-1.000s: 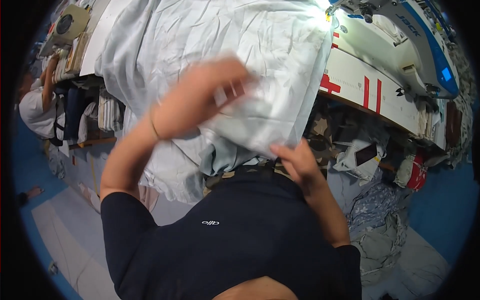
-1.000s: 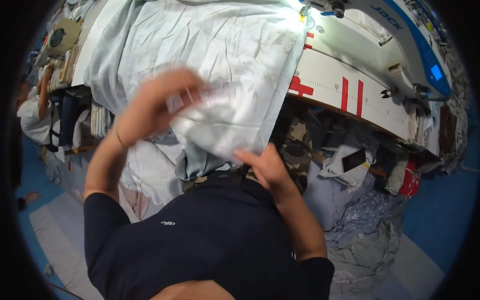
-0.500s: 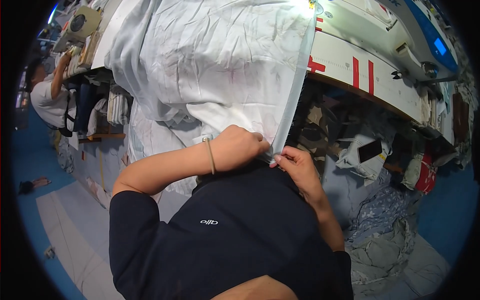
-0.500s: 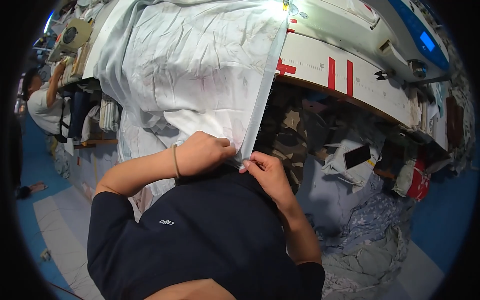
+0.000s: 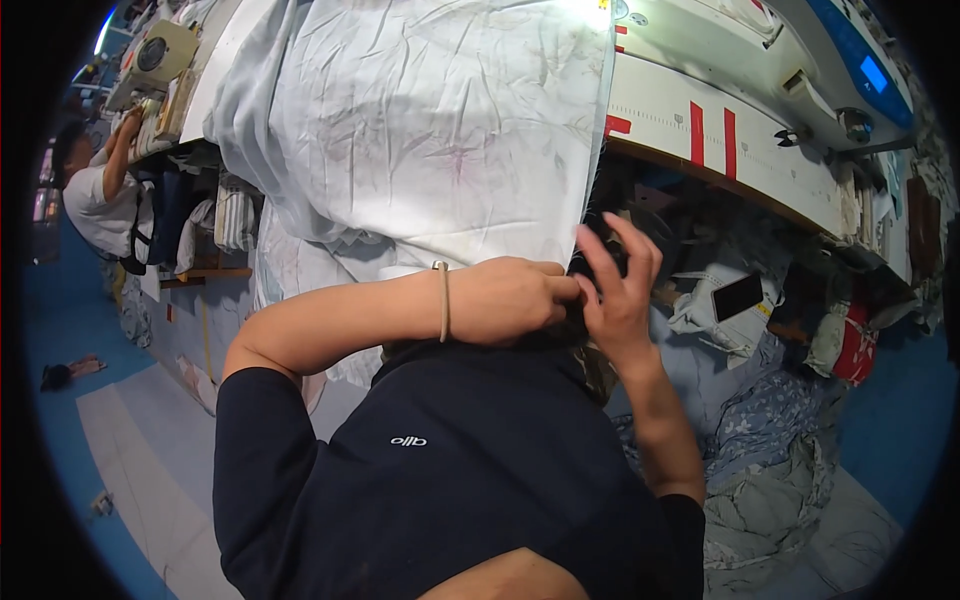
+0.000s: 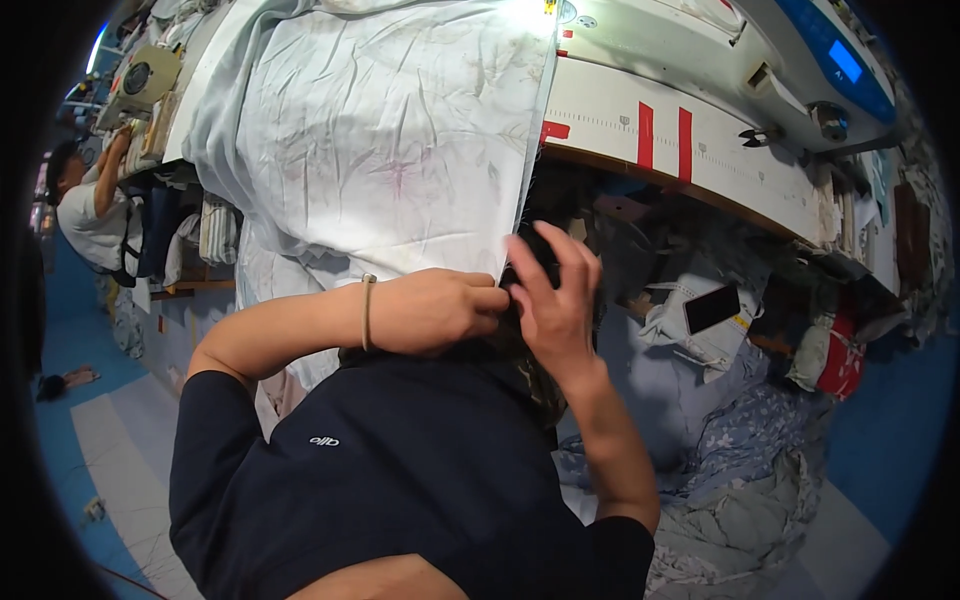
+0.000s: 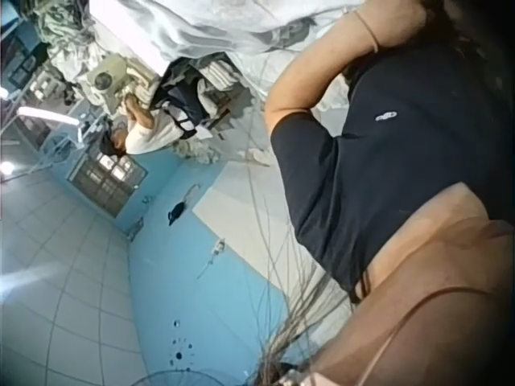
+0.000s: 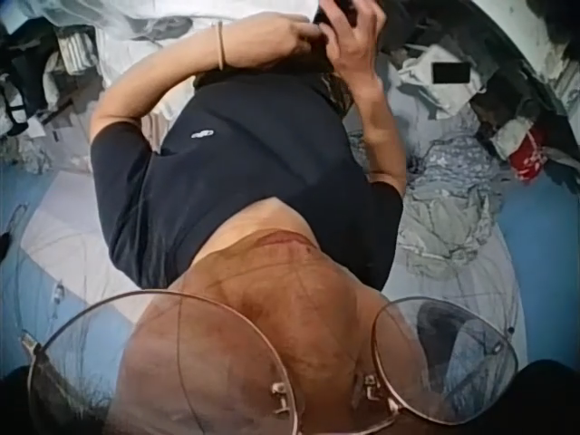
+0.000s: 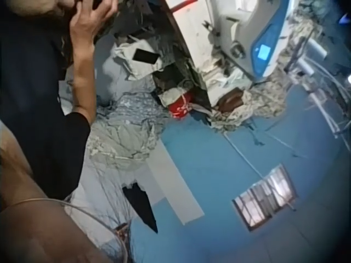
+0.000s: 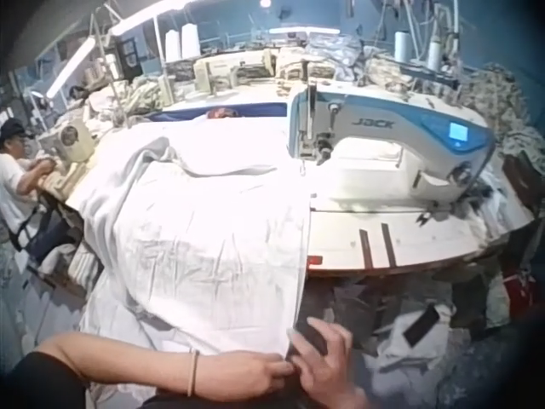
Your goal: Sewing the edges of white fabric to create pillowcases using an industrial sewing machine.
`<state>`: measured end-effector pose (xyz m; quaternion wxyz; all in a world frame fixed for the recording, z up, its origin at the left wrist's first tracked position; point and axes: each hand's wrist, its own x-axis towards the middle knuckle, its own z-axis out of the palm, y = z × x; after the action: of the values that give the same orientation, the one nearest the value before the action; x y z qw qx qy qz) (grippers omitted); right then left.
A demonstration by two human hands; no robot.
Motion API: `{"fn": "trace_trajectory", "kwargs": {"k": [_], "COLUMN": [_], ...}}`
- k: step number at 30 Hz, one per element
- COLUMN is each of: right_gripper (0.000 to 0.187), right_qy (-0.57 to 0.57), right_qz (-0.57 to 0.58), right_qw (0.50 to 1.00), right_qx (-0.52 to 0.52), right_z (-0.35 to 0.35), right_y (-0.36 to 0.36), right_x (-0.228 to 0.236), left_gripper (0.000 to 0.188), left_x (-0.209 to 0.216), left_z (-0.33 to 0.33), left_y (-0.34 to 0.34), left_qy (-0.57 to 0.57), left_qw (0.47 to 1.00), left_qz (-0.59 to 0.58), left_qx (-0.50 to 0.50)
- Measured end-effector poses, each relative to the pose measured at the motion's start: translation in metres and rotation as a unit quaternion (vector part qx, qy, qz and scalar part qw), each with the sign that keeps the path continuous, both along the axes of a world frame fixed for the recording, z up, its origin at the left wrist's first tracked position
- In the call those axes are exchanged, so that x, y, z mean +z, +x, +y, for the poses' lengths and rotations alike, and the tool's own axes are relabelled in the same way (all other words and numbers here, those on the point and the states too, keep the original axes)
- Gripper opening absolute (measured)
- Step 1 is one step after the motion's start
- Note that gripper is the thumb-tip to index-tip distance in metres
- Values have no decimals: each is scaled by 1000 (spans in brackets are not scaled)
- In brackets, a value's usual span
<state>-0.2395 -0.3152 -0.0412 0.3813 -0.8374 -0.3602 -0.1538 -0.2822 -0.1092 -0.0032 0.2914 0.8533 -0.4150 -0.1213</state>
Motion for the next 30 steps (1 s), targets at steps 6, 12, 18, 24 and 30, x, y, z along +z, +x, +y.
{"fn": "trace_trajectory", "kwargs": {"k": [6,12,18,24,30], "right_gripper": [26,15,9,16,22], "right_qy": [55,51,14,3,-9], "right_qz": [70,113,90,94,69], "right_qw": [991,988,987,984,986], "right_qx": [96,94,131,149,154], "right_z": [15,6,11,23,42], "right_y": [19,23,51,86,122], "right_x": [-19,-20,-7,13,27], "left_gripper": [19,22,13,16,14], "left_x": [62,-7,-3,1,-4], "left_z": [60,127,142,159,173], "left_y": [58,104,147,198,239], "left_qy": [-148,82,64,71,72], "left_qw": [967,756,825,852,868], "left_qz": [205,-279,-201,-177,-185], "left_qx": [34,586,524,488,455]}}
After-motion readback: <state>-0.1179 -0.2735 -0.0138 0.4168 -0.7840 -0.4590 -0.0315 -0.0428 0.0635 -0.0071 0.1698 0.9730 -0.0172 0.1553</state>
